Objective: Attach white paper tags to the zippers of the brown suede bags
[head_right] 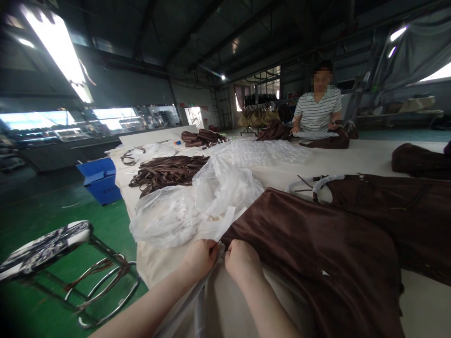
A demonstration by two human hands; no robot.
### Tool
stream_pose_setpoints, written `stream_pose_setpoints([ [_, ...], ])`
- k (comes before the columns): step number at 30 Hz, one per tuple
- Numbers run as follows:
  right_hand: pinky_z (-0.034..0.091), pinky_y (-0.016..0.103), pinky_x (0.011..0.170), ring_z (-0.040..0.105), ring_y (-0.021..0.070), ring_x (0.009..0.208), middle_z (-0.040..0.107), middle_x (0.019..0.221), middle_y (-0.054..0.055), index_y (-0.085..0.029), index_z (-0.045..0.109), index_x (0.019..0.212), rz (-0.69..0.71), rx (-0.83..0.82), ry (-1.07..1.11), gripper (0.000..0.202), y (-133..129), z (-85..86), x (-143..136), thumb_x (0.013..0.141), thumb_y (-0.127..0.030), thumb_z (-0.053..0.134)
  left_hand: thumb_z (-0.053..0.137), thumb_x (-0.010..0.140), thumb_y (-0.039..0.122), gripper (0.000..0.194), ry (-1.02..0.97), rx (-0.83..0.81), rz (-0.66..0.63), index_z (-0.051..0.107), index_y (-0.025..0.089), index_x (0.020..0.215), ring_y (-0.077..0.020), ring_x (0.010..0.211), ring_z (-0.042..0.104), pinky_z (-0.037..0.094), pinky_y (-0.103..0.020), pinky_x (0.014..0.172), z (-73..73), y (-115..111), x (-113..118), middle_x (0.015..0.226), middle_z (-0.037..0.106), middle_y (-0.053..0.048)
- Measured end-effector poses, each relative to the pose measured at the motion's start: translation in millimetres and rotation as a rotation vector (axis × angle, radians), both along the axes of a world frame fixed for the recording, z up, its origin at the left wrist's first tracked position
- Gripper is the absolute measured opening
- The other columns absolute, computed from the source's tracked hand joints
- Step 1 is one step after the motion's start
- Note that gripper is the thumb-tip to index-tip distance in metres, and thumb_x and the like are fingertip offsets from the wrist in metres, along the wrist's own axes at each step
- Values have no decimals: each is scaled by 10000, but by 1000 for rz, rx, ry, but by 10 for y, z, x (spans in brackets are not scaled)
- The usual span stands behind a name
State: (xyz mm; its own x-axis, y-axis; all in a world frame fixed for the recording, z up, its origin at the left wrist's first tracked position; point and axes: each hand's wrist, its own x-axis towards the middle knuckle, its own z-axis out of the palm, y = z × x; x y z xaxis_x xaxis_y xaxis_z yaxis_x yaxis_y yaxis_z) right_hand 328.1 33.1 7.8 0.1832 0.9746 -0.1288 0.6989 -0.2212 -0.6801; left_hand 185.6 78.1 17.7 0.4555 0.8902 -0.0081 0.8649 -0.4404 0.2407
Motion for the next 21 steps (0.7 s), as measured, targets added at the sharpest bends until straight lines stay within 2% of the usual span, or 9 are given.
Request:
stream_pose_setpoints([
  [2,471,319,587,670,239,630,695,694,153,-158,627,714,-3,-90,102,238,15,-60,-30,843,-274,464,385,924,330,360,-4,-6,8,688,177,801,-165,706,631,341,-261,580,7,13,2,780,697,-81],
  [4,440,291,433,592,194,412,638,535,103,-153,597,706,9,-189,233,336,34,-132,-78,892,-308,363,389,919,325,357,-9,-17,11,694,179,805,-160,689,627,338,-262,571,14,20,1,774,698,-81],
  [6,390,255,342,516,157,314,594,476,53,-152,572,737,18,-250,361,358,58,-205,-130,916,-290,294,401,911,330,350,-15,-29,7,698,179,806,-155,671,624,329,-261,554,13,25,-1,764,699,-79],
  [10,348,185,321,487,97,319,570,510,-5,-158,535,784,-10,-235,553,310,119,-318,-192,933,-239,275,412,905,338,329,-7,-11,-1,693,187,823,-152,681,635,328,-254,546,-26,45,-11,771,706,-67],
  [15,330,176,339,488,75,357,564,570,-13,-171,509,698,-107,-154,673,327,170,-398,-224,936,-286,316,391,918,294,308,62,12,-31,674,194,852,-156,740,655,369,-243,581,-72,101,-28,816,713,-54],
  [18,277,183,334,438,69,342,525,522,-28,-172,501,622,-159,-93,685,318,173,-436,-246,902,-269,385,394,918,282,293,94,23,-55,663,181,862,-179,783,655,407,-256,624,-37,80,-10,850,703,-70],
  [21,236,206,339,389,74,330,488,471,-39,-173,516,577,-203,-46,686,293,162,-460,-264,851,-247,444,391,888,171,257,136,46,-85,642,141,938,-217,845,641,440,-296,688,43,-33,32,923,673,-119],
])
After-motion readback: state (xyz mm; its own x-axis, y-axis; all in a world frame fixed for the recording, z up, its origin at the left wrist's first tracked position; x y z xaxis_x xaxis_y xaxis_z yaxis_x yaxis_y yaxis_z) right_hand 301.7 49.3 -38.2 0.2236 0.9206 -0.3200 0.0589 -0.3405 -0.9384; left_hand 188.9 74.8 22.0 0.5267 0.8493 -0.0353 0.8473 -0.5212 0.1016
